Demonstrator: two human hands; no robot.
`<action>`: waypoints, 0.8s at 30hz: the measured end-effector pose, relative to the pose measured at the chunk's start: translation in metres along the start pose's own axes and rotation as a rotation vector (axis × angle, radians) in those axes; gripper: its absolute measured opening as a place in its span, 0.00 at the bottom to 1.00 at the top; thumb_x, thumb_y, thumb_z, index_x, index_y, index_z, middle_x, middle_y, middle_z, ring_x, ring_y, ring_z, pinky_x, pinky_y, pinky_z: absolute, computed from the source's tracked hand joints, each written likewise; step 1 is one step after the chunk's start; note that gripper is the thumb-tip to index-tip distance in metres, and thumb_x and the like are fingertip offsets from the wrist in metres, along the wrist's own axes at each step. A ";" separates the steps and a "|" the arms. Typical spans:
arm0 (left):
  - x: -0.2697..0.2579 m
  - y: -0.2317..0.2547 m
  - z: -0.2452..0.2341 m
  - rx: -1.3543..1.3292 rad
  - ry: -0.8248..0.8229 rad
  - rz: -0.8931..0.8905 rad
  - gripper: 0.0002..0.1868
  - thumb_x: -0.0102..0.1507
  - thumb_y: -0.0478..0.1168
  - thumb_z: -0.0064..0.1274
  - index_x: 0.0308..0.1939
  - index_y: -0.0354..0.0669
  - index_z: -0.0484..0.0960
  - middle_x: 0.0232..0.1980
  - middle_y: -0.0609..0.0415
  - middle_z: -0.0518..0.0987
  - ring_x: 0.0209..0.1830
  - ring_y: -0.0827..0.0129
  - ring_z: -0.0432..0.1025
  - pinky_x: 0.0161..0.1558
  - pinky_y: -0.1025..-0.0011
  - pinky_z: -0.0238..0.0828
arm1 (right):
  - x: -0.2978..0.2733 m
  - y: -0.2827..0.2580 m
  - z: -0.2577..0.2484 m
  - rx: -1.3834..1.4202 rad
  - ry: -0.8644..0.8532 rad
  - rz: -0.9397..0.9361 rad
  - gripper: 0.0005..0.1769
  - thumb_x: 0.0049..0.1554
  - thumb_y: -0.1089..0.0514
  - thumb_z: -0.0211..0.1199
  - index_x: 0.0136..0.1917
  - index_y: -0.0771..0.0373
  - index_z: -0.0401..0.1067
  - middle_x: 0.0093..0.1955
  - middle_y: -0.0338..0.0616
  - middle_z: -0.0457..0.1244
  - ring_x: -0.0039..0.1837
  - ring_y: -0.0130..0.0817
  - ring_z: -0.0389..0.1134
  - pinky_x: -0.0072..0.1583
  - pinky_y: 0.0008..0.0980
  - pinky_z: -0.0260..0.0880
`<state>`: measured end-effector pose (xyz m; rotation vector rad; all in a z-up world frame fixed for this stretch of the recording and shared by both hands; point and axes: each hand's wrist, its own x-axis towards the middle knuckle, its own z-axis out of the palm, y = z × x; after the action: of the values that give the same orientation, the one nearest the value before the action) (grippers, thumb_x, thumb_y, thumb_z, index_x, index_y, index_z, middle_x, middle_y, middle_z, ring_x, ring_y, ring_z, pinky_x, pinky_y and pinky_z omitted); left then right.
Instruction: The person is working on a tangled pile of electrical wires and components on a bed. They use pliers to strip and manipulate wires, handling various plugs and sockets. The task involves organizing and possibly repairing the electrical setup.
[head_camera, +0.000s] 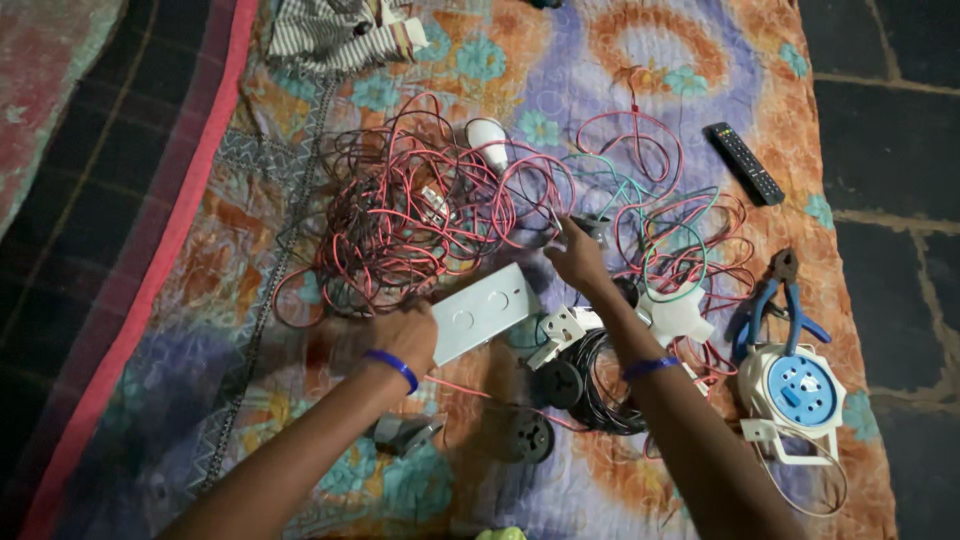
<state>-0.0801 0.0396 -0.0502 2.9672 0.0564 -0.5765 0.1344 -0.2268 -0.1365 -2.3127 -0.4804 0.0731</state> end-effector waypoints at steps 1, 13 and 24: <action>-0.006 -0.003 -0.008 -0.025 -0.044 -0.025 0.40 0.50 0.49 0.72 0.58 0.28 0.73 0.47 0.37 0.83 0.46 0.48 0.81 0.46 0.53 0.80 | -0.006 -0.013 -0.007 -0.047 -0.048 -0.053 0.41 0.51 0.58 0.70 0.76 0.57 0.61 0.63 0.59 0.68 0.63 0.53 0.71 0.60 0.45 0.72; 0.025 -0.013 -0.028 -1.176 -0.190 0.100 0.30 0.55 0.68 0.62 0.35 0.43 0.87 0.29 0.57 0.80 0.28 0.74 0.72 0.31 0.72 0.68 | -0.065 -0.164 -0.042 -0.482 -0.476 -0.451 0.46 0.44 0.51 0.78 0.73 0.44 0.62 0.67 0.39 0.62 0.41 0.53 0.72 0.40 0.51 0.72; 0.052 0.040 -0.022 -1.756 -0.033 -0.301 0.31 0.58 0.69 0.59 0.31 0.42 0.81 0.23 0.54 0.74 0.13 0.70 0.64 0.15 0.72 0.57 | -0.067 -0.151 -0.089 -0.123 -0.264 -0.146 0.39 0.46 0.49 0.78 0.69 0.49 0.70 0.56 0.46 0.66 0.44 0.43 0.71 0.43 0.40 0.72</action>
<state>-0.0210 0.0031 -0.0451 1.2295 0.6203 -0.2766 0.0419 -0.2143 0.0263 -2.3910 -0.8057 0.2873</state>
